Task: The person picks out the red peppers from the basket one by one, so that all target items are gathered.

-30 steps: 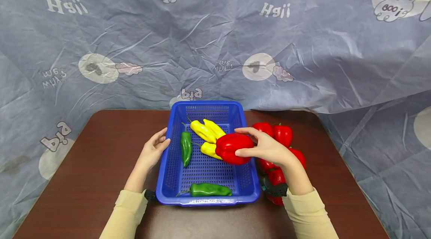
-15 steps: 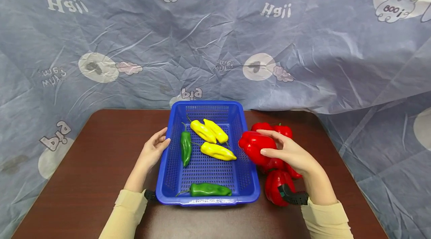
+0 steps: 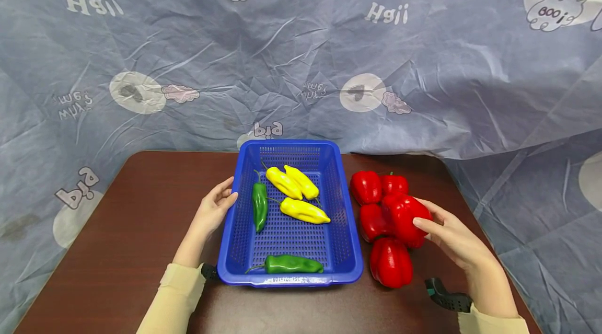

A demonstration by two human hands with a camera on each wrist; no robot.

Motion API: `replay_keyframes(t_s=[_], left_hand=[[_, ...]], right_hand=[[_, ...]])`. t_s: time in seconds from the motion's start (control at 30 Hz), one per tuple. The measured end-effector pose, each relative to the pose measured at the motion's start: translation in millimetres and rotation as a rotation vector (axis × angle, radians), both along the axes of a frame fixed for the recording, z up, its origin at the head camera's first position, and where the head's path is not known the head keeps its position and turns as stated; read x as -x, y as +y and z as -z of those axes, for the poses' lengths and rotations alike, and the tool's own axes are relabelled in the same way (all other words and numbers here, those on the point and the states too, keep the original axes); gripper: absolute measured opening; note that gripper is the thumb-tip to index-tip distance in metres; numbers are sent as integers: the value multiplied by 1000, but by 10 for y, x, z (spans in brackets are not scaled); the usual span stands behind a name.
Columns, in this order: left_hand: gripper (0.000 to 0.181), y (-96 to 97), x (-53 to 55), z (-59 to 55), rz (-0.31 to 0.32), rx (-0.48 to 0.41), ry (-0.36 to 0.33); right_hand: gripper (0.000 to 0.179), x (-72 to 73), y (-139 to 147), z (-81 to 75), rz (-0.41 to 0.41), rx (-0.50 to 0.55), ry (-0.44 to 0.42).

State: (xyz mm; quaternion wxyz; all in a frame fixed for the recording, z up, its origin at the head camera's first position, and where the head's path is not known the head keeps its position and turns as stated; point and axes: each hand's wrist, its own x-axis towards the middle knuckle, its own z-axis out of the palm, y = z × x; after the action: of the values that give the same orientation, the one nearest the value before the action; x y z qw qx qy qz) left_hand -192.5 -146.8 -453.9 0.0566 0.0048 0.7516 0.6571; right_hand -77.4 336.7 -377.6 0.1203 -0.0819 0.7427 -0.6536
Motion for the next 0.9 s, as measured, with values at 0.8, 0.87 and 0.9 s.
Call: replay_keyframes(t_s=[0.8,0.87,0.9], left_hand=[[55,-5,-22,-40,10,29,-7],[55,-1,-19,-36,5,19,1],[54,-2,-17,-30,1,15,3]], right_hand=[[26,-638,732,690,182,-43,-272],[27,-654,742,726,216,-62,-307],[28,-661,745,741,230,-74,-321]])
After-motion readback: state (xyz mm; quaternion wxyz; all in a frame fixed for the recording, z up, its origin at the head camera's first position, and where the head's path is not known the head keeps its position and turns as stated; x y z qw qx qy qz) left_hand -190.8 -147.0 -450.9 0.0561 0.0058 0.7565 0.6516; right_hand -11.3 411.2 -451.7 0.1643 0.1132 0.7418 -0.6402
